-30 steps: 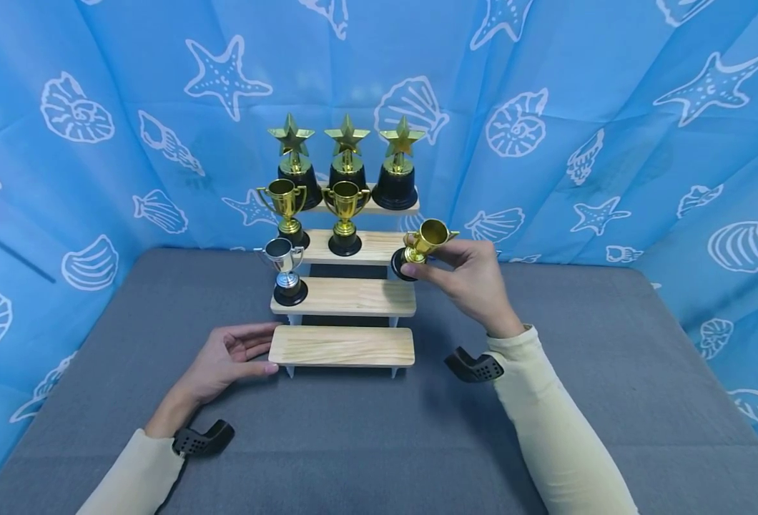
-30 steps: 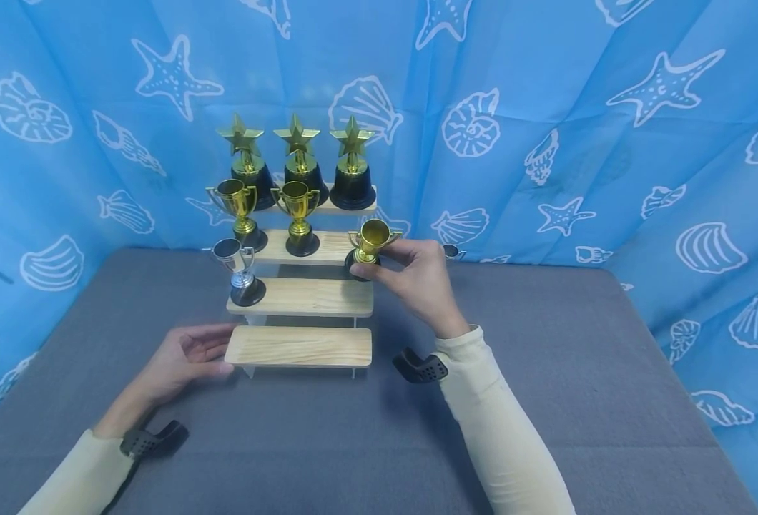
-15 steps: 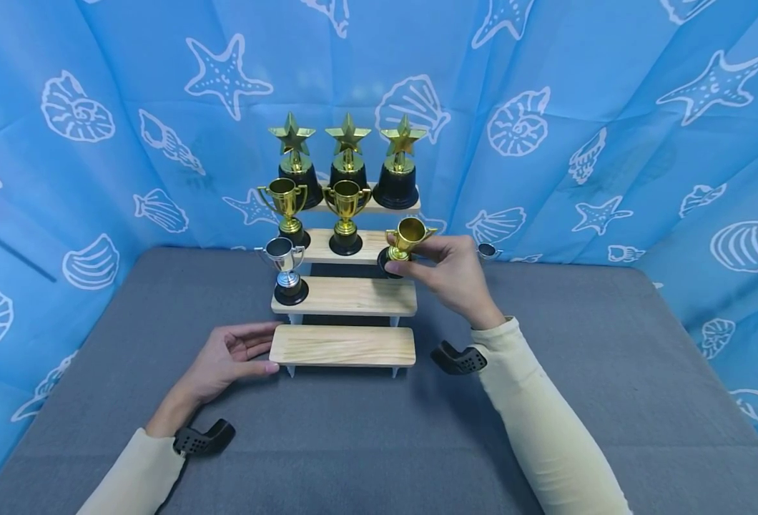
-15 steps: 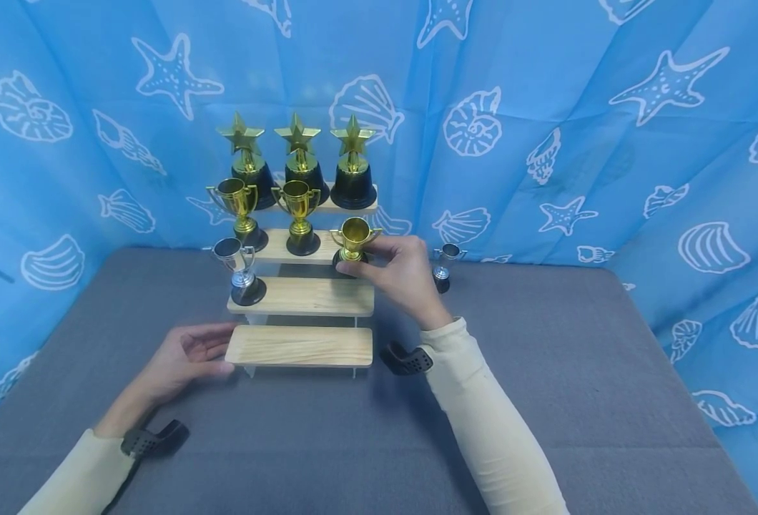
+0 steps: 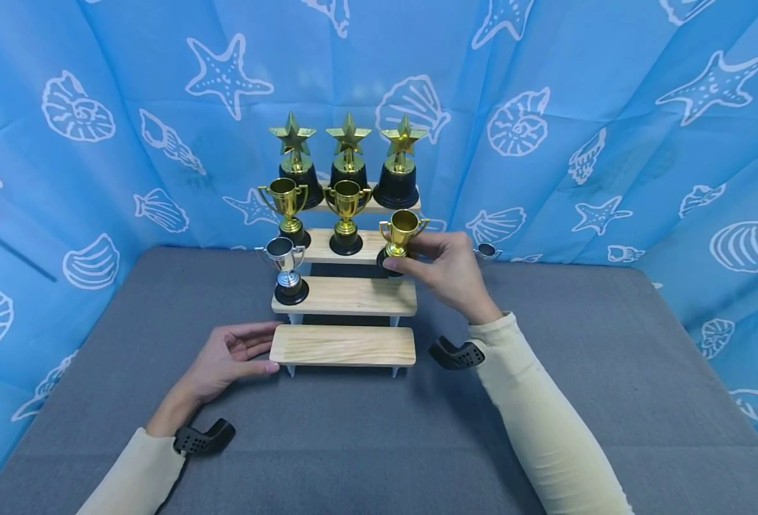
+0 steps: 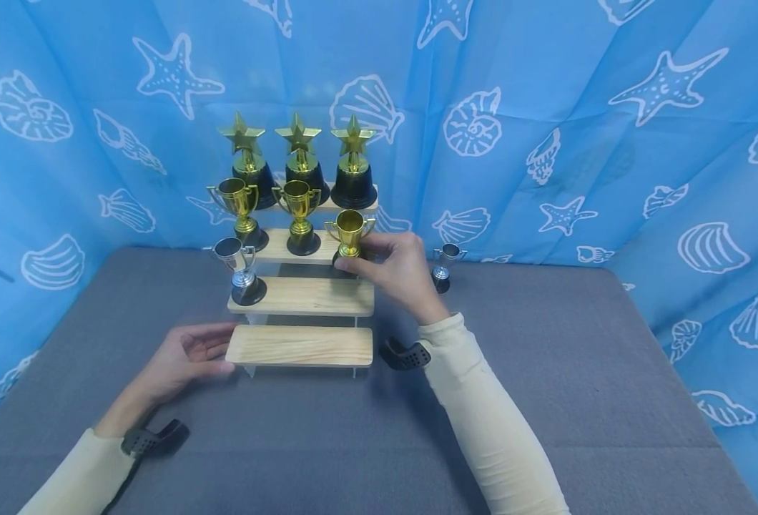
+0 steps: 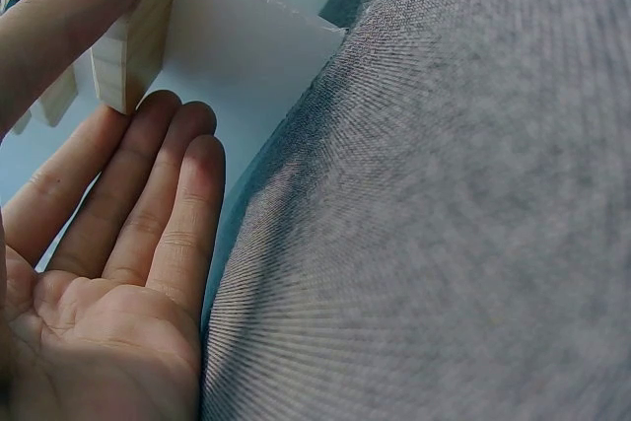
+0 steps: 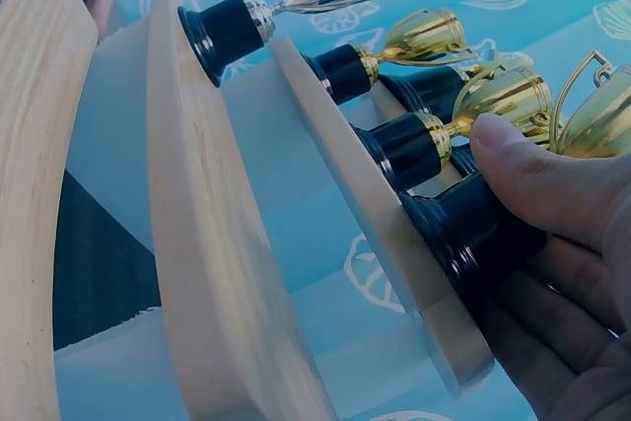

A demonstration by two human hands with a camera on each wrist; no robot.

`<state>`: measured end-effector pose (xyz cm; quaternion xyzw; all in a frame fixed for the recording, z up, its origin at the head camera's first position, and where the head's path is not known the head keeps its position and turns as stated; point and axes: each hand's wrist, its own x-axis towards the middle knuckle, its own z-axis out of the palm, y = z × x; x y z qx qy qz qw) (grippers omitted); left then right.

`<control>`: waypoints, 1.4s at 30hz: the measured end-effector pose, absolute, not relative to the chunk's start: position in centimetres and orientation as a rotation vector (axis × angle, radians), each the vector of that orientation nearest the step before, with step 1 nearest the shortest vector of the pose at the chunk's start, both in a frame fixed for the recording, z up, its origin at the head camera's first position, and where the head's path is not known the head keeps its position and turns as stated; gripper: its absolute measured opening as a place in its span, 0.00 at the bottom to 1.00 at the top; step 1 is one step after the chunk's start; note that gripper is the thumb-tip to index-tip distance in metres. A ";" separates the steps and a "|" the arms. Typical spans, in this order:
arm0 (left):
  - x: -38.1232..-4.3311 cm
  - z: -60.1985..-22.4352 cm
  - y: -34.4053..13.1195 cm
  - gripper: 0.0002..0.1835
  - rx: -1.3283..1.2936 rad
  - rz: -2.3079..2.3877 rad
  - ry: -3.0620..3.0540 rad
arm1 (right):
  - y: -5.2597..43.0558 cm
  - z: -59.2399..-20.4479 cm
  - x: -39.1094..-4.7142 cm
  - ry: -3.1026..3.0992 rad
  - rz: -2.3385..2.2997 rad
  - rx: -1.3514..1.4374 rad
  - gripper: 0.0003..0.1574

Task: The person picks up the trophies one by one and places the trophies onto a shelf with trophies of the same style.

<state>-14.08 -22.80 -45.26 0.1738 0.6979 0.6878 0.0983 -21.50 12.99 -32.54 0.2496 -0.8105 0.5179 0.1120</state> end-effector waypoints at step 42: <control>-14.1 -45.4 -22.9 0.39 0.483 2.028 2.074 | 13.0 -32.3 -23.9 -2.467 1.515 0.617 0.21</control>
